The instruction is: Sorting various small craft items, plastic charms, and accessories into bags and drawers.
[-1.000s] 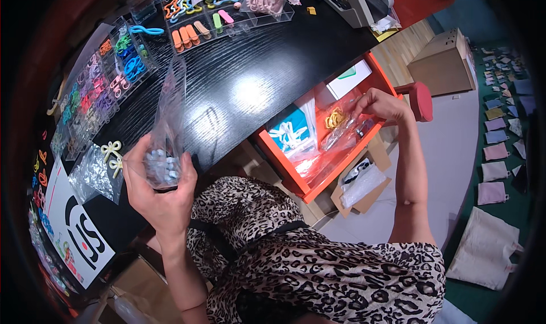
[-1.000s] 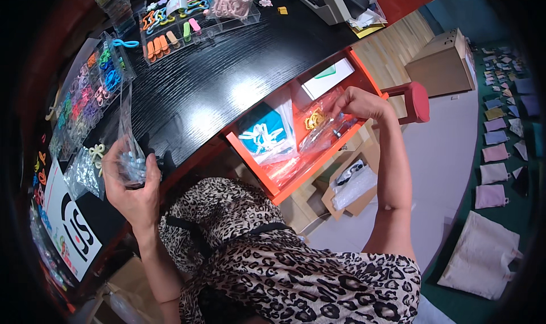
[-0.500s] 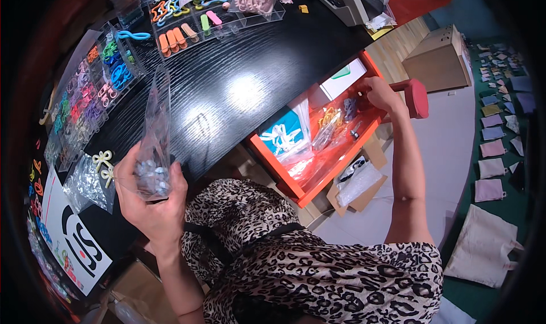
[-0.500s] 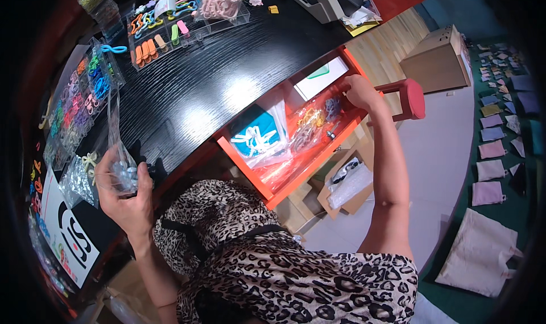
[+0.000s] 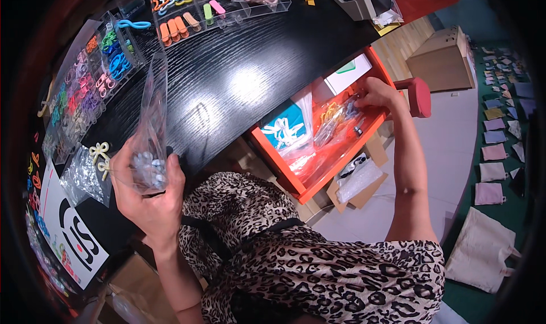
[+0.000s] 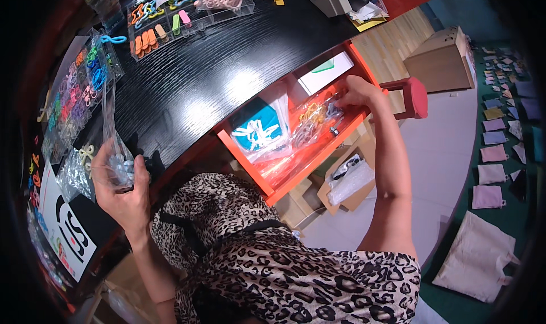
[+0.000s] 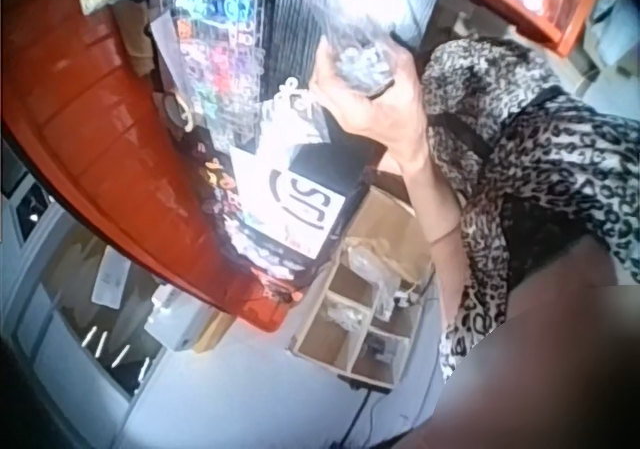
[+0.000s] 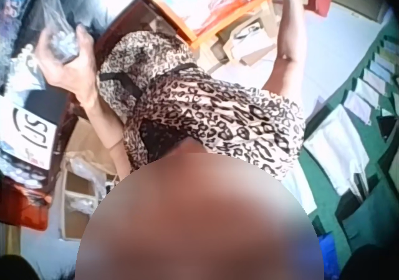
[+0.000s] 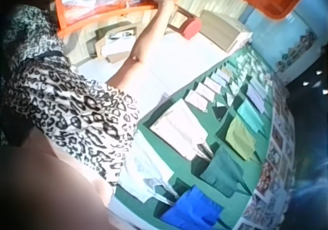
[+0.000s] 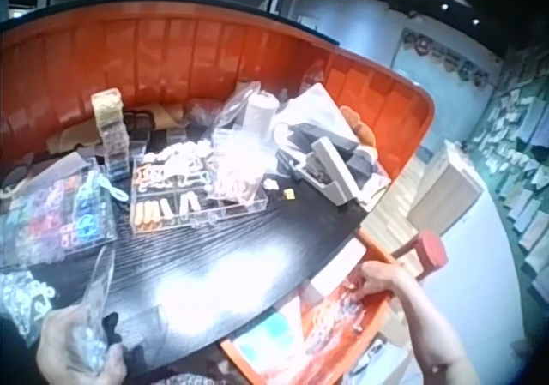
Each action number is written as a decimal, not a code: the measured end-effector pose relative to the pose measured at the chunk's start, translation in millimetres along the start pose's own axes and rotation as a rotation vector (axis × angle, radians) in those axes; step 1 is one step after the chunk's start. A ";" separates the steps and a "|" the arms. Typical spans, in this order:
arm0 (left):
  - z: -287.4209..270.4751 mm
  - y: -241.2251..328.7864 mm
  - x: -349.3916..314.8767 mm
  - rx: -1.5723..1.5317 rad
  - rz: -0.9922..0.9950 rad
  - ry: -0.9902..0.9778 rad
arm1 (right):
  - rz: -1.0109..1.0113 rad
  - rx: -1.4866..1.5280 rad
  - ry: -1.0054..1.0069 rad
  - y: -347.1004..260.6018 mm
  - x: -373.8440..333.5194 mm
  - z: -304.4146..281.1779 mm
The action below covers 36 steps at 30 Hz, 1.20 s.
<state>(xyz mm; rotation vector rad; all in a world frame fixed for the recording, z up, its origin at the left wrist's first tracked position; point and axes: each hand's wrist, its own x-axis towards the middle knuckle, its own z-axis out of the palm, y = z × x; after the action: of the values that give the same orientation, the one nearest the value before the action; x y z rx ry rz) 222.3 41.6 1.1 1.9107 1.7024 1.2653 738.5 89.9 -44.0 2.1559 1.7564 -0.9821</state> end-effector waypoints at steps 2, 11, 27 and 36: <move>0.1 0.3 0.3 0.001 -0.017 -0.003 | 0.062 -0.237 0.024 -1.1 5.2 -2.5; 1.1 0.3 1.4 -0.030 0.016 -0.031 | -0.035 -0.058 0.195 -90.0 -57.5 -4.3; 1.8 2.8 2.6 -0.026 0.019 0.033 | -0.085 -0.005 -0.161 -79.7 -30.4 22.0; 0.4 6.4 2.1 0.016 -0.003 0.019 | -0.217 0.163 0.043 -57.5 -57.8 -34.5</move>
<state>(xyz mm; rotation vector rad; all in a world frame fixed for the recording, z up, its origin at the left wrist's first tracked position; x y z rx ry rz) 226.6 42.0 6.3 1.9111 1.7291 1.2759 693.5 78.2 31.3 2.1275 2.0298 -1.1762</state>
